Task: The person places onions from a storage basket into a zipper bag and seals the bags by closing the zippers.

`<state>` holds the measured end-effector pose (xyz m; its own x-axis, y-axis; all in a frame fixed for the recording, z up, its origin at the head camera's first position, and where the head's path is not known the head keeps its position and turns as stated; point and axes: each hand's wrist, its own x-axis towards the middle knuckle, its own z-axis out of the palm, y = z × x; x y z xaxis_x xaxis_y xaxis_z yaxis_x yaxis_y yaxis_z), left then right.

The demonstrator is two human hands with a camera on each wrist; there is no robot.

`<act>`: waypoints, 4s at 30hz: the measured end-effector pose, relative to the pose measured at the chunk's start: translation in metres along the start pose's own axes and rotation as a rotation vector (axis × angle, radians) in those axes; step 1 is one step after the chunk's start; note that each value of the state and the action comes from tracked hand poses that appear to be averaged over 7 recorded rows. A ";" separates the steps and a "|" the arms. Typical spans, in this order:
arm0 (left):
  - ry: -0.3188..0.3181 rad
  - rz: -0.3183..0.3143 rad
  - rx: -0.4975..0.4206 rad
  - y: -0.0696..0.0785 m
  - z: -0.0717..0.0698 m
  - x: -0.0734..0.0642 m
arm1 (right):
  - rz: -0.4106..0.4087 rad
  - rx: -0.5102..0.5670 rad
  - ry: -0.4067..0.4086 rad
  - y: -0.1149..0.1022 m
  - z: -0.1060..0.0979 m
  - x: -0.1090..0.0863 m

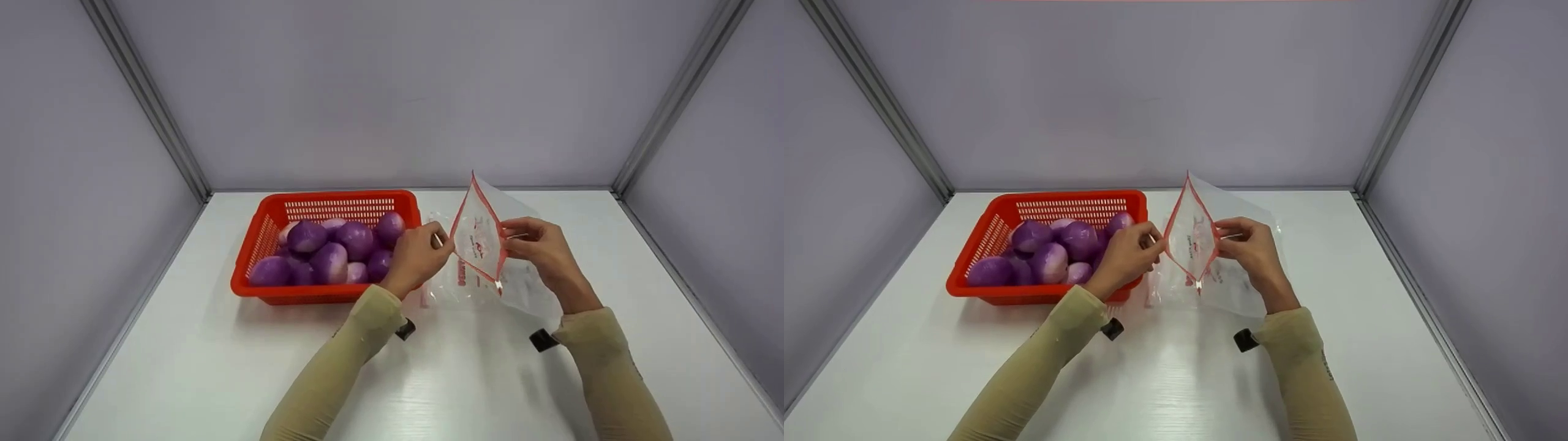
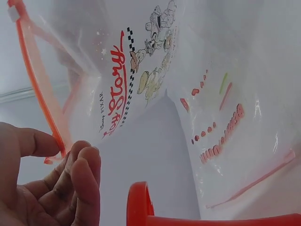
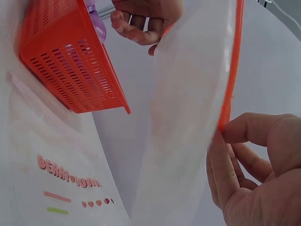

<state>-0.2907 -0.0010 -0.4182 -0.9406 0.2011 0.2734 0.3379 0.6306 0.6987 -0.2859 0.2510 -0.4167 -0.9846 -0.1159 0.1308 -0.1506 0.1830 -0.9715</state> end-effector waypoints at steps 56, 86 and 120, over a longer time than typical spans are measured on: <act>-0.060 -0.230 0.098 -0.117 -0.141 -0.079 | -0.025 0.009 -0.036 0.001 -0.001 -0.005; 0.052 0.114 -0.254 -0.048 -0.089 -0.043 | -0.031 0.028 -0.066 0.000 0.006 0.004; -0.077 0.178 -0.431 0.008 -0.011 -0.016 | -0.060 0.045 -0.105 -0.012 0.017 0.008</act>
<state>-0.2724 -0.0076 -0.4093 -0.8608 0.3436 0.3754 0.4613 0.2155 0.8607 -0.2903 0.2308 -0.4070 -0.9589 -0.2275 0.1697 -0.2024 0.1286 -0.9708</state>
